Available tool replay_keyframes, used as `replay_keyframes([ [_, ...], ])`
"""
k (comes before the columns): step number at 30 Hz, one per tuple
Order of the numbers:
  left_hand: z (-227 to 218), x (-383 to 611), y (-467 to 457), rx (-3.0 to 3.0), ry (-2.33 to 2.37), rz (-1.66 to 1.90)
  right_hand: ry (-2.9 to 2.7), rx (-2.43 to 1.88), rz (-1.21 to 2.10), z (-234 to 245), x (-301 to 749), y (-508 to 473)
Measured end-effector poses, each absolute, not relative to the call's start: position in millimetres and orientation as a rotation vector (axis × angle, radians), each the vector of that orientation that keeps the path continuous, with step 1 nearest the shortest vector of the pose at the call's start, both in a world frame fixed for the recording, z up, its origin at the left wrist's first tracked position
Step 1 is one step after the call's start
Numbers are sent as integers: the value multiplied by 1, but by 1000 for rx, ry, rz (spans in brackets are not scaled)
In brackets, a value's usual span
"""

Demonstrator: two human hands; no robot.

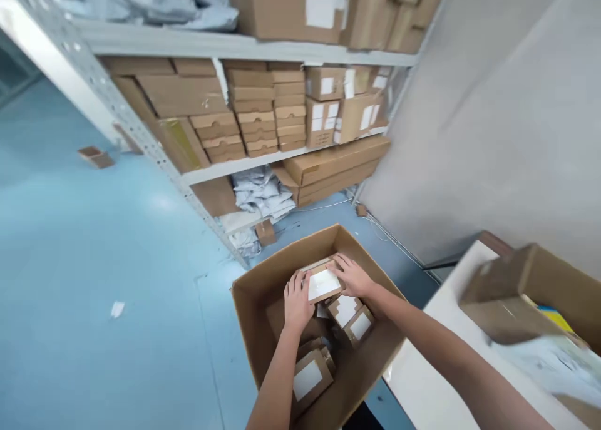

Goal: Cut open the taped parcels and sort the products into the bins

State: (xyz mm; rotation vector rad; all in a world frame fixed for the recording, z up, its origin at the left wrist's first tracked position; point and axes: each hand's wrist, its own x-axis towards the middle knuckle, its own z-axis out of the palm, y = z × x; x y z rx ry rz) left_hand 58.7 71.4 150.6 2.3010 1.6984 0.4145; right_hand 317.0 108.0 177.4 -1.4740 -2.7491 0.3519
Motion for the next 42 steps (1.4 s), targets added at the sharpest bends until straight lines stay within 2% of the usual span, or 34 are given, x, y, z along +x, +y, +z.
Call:
replay_keyframes([
  [3, 207, 78, 64, 2446, 1503, 485, -2598, -1549, 210, 238, 346, 61],
  [7, 262, 118, 47, 2626, 1209, 545, -2366, -1745, 31, 292, 384, -14],
  [10, 286, 160, 22, 2715, 975, 541, -2218, -1887, -61, 315, 414, -84],
  [14, 300, 228, -31, 2787, 627, 472, -1983, -2081, -120, 320, 457, -193],
  [20, 297, 319, -125, 2827, 220, 324, -1653, -2325, -128, 297, 501, -347],
  [26, 286, 402, -219, 2843, 26, 121, -1381, -2430, -132, 266, 543, -467],
  [29, 272, 440, -273, 2835, 60, -55, -1225, -2468, -91, 230, 562, -521],
  [34, 233, 470, -352, 2773, 247, -326, -763, -2622, 134, 136, 572, -608],
  [37, 213, 462, -377, 2732, 239, -404, -518, -2697, 212, 99, 569, -643],
  [42, 192, 442, -384, 2743, 385, -498, -409, -2761, 310, 96, 573, -628],
])
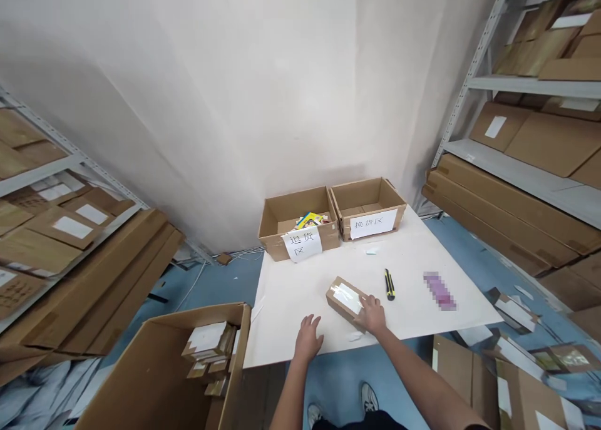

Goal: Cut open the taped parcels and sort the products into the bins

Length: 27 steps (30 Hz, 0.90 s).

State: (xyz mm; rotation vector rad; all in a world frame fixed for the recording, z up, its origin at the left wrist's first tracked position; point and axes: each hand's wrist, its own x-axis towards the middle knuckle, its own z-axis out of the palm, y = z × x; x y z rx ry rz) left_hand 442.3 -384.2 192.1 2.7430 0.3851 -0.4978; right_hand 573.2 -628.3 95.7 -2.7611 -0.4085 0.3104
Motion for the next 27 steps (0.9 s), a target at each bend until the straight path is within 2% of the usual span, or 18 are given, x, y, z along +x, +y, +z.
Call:
replay_keyframes([
  [4, 187, 451, -384, 2758, 406, -485, -176, -2778, 302, 98, 580, -579],
  [9, 198, 492, -383, 2740, 283, -385, -371, -2660, 641, 107, 593, -558],
  [14, 198, 559, -371, 2727, 159, -397, -383, -2528, 579, 125, 613, -599],
  [20, 175, 635, -358, 2753, -168, -746, -226, -2511, 422, 152, 635, -654],
  [24, 152, 649, -355, 2834, -323, -892, -184, -2522, 409, 170, 651, -680],
  [27, 140, 647, -350, 2860, -349, -875, -86, -2558, 470, 174, 666, -701],
])
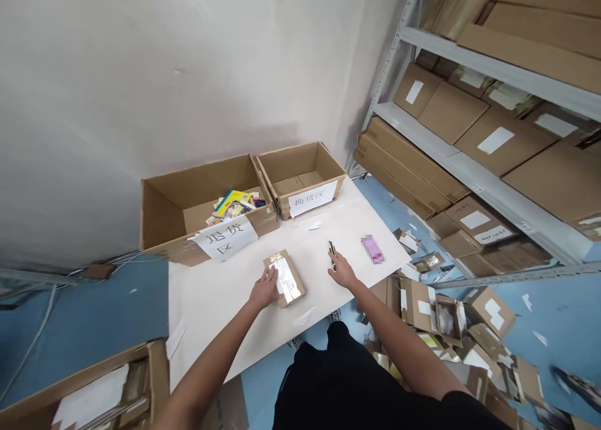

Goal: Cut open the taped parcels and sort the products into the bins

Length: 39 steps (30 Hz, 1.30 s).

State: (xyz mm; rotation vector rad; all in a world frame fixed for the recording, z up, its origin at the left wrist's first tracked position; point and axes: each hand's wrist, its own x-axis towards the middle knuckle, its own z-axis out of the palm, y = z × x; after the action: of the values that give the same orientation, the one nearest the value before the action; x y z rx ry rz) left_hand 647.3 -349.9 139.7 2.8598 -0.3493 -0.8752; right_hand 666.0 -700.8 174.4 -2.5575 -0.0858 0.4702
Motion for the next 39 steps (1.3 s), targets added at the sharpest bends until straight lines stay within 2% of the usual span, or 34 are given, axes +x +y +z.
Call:
replay_keyframes([
  [5, 134, 640, -349, 2880, -119, -823, -6, -2565, 601, 157, 698, -734],
  [11, 136, 629, -384, 2812, 166, -857, 190, -2559, 684, 100, 747, -759],
  [16, 132, 630, -402, 2767, 329, -909, 411, -2536, 756, 54, 775, -750],
  [20, 136, 630, -404, 2746, 411, -981, 410, -2503, 764, 38, 779, -727],
  [24, 147, 631, -412, 2729, 460, -1013, 249, -2408, 750, 53, 772, -691],
  [29, 156, 633, -418, 2716, 483, -1001, -314, -2176, 690, 111, 745, -615],
  [33, 157, 632, -419, 2736, 472, -947, -493, -2392, 786, 148, 728, -555],
  [39, 149, 628, -420, 2707, 435, -834, -461, -2666, 887, 162, 722, -514],
])
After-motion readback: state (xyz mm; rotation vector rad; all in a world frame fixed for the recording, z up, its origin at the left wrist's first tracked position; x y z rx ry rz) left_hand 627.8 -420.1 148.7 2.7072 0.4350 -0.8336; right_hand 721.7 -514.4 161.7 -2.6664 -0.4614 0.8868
